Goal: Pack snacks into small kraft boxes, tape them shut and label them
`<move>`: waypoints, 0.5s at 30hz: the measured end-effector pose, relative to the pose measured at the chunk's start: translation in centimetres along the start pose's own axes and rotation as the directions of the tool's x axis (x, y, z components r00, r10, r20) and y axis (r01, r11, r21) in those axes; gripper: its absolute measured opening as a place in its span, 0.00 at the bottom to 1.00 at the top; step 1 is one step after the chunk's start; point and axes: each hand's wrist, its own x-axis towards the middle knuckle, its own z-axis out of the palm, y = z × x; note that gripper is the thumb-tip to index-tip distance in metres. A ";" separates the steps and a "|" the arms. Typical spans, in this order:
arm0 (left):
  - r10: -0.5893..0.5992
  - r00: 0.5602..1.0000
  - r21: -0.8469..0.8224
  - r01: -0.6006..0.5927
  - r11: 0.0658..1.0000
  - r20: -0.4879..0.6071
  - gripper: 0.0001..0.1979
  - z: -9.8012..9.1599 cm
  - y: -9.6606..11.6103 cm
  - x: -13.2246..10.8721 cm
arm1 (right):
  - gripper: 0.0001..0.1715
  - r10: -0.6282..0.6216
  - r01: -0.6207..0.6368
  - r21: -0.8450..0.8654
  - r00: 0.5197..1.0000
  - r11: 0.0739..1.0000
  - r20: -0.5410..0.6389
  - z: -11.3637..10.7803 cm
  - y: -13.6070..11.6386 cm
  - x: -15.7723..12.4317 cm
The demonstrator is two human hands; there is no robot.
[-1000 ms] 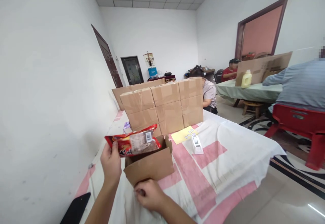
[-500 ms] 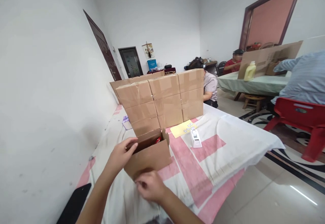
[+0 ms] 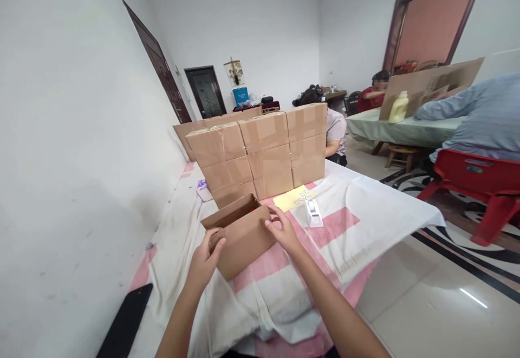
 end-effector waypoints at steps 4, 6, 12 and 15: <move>-0.004 0.998 -0.053 0.001 0.999 -0.062 0.29 -0.3 -1.0 0.6 | 0.24 -0.064 0.069 -0.113 0.997 0.991 0.047 -0.2 -1.2 -0.7; -0.015 0.996 -0.052 0.010 0.999 -0.090 0.28 -0.4 -1.5 0.8 | 0.22 -0.040 0.057 -0.180 0.995 0.982 0.095 -0.3 -1.6 -0.7; 0.056 0.988 0.061 -0.048 0.997 -0.141 0.24 0.8 -1.8 2.2 | 0.32 0.062 -0.043 -0.262 0.996 0.964 0.066 0.9 -0.8 -0.2; 0.129 0.976 0.195 -0.094 0.976 -0.177 0.31 1.2 -1.0 3.2 | 0.48 0.030 -0.029 -0.318 1.000 0.948 -0.002 1.8 -0.2 0.0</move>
